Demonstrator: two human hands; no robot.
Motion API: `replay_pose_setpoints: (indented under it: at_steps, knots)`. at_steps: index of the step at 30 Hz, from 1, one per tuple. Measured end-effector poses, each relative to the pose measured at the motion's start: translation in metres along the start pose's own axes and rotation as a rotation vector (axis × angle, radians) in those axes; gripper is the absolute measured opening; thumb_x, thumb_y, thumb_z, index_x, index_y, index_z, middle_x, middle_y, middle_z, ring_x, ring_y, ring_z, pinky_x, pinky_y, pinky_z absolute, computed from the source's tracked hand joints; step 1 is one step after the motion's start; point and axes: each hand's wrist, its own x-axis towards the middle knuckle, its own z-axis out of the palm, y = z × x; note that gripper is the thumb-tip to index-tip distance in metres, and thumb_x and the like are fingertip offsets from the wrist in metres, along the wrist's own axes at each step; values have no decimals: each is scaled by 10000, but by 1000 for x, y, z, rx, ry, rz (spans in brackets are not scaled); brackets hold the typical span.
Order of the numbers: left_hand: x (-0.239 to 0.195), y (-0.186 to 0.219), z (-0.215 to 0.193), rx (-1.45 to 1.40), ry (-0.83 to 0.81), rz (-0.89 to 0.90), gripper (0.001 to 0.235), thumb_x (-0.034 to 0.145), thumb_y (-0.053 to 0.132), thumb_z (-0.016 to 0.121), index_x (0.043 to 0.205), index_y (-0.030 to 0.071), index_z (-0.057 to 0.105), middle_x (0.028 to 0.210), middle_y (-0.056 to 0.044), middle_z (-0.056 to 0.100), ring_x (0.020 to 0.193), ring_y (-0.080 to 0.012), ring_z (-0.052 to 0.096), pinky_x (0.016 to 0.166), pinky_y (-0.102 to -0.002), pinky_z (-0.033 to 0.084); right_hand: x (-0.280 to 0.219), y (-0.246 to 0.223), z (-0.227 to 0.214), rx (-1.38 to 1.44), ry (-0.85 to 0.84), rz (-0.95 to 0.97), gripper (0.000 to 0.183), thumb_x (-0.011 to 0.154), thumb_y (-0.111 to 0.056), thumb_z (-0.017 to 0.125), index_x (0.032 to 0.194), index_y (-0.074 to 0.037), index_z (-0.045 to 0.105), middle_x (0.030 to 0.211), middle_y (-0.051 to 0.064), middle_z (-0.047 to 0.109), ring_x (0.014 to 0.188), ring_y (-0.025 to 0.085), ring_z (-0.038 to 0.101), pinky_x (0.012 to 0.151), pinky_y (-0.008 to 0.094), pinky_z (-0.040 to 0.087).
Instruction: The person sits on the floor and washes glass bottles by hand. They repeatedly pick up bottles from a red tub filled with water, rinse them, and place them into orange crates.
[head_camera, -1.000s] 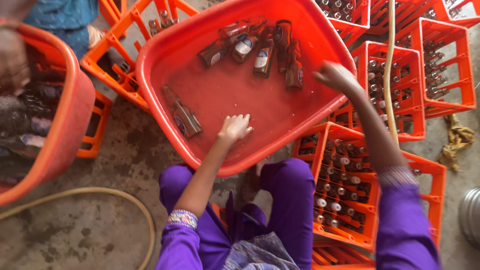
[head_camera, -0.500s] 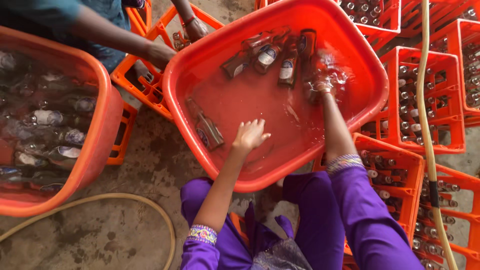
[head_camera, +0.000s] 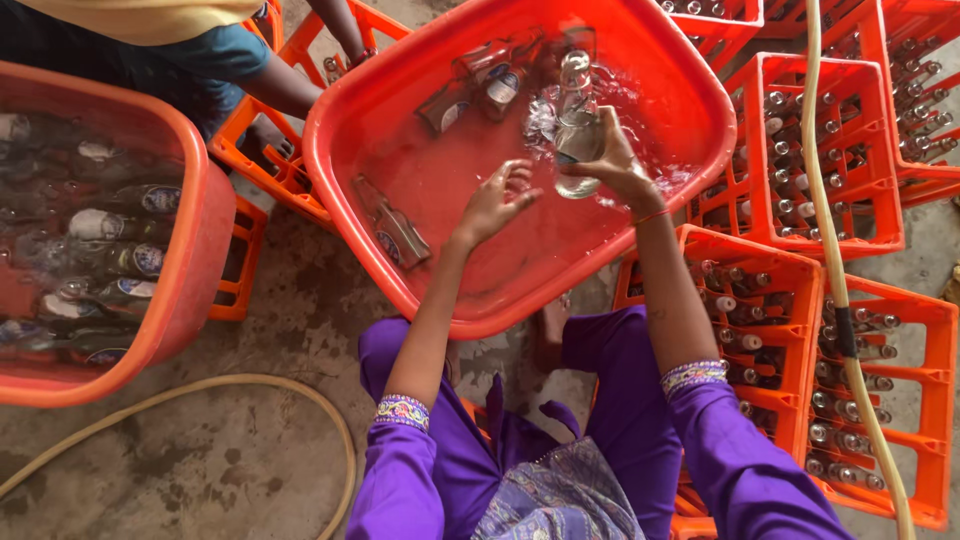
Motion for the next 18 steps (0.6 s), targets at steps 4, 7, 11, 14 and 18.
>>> replay_pose_setpoints:
  at_steps: [4, 7, 11, 14, 18]
  knots:
    - [-3, 11, 17, 45, 79, 110, 911, 775, 371, 869, 1456, 85, 335, 1271, -194, 632, 1134, -391, 667, 891, -477, 557, -12, -27, 49, 412, 5, -32, 1285, 681, -126, 972, 1629, -93, 105, 1492, 89, 485, 1369, 243, 524, 1185, 411, 454]
    - [-11, 11, 21, 48, 142, -69, 911, 827, 372, 835, 1497, 100, 280, 1288, -189, 641, 1161, -403, 667, 881, -492, 565, -9, -17, 75, 434, -14, -49, 1231, 760, -121, 954, 1673, -81, 128, 1470, 92, 500, 1339, 223, 528, 1156, 397, 465]
    - [-9, 18, 24, 279, 320, 1, 802, 851, 294, 842, 1451, 120, 338, 1384, -205, 553, 1235, -411, 630, 902, -495, 584, 2, -4, 109, 121, 209, -157, 1012, 839, -172, 932, 1593, -61, 266, 1399, 108, 578, 1275, 206, 593, 1103, 374, 528]
    - [-16, 22, 23, 276, 224, 72, 800, 928, 324, 834, 1504, 116, 321, 1432, -163, 544, 1283, -383, 618, 968, -500, 578, -12, -3, 99, 118, 383, -221, 957, 861, -151, 941, 1557, -50, 293, 1404, 125, 573, 1277, 233, 595, 1106, 402, 539]
    - [-16, 25, 0, 392, 279, 175, 1000, 819, 350, 804, 1565, 34, 218, 1524, -197, 401, 1347, -363, 505, 1006, -481, 514, 8, -14, 47, 335, 443, -365, 967, 911, -103, 940, 1585, -48, 248, 1476, 148, 503, 1346, 279, 547, 1169, 458, 511]
